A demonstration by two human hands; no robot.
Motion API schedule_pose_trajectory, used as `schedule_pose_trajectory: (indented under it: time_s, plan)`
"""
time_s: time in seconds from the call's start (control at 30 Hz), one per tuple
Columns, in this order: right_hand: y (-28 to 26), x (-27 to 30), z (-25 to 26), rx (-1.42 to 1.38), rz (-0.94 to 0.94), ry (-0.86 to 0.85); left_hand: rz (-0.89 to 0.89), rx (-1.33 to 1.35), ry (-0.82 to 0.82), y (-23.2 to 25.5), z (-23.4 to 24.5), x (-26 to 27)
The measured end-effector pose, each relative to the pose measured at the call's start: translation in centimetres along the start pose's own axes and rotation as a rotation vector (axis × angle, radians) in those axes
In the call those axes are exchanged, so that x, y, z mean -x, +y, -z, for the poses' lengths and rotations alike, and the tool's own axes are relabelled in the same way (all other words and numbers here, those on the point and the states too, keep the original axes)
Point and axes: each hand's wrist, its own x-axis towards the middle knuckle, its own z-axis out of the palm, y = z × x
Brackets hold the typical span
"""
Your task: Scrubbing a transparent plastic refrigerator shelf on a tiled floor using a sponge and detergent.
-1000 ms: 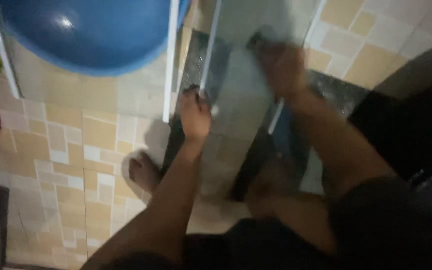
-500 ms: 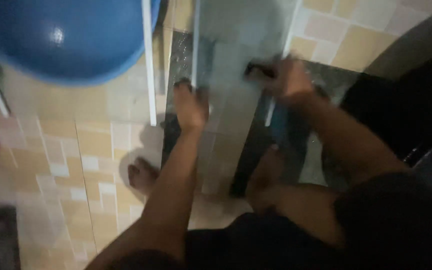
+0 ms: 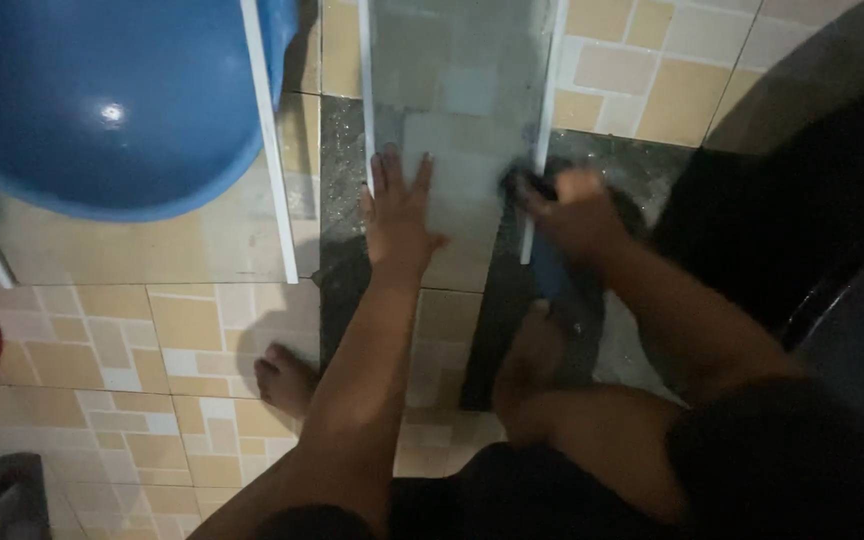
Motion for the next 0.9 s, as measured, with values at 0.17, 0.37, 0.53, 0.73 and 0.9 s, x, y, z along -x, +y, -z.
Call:
schedule_pose_trajectory:
  time_s: [0.17,0.37,0.53,0.73,0.9]
  plan:
    - [3.9,-2.4,-2.6,0.39,0.516,0.365,-0.023,-0.023,0.001,0.6,1.8,0.2]
    - [1.9,-0.1,-3.4,0.091,0.131,0.298,-0.028,-0.059,0.001,0.4,0.7,1.0]
    - [7.3,-3.9,-5.5,0.609,0.843,0.447,-0.003,0.023,-0.024,0.3,1.0,-0.4]
    - [5.4,-2.7,-5.8,0.526,0.535,0.497,-0.052,0.099,0.151,-1.0,-4.0,2.6]
    - [2.0,-2.6,-2.2,0.169,0.157,0.301,-0.035,0.112,0.104,-0.5,-3.8,1.9]
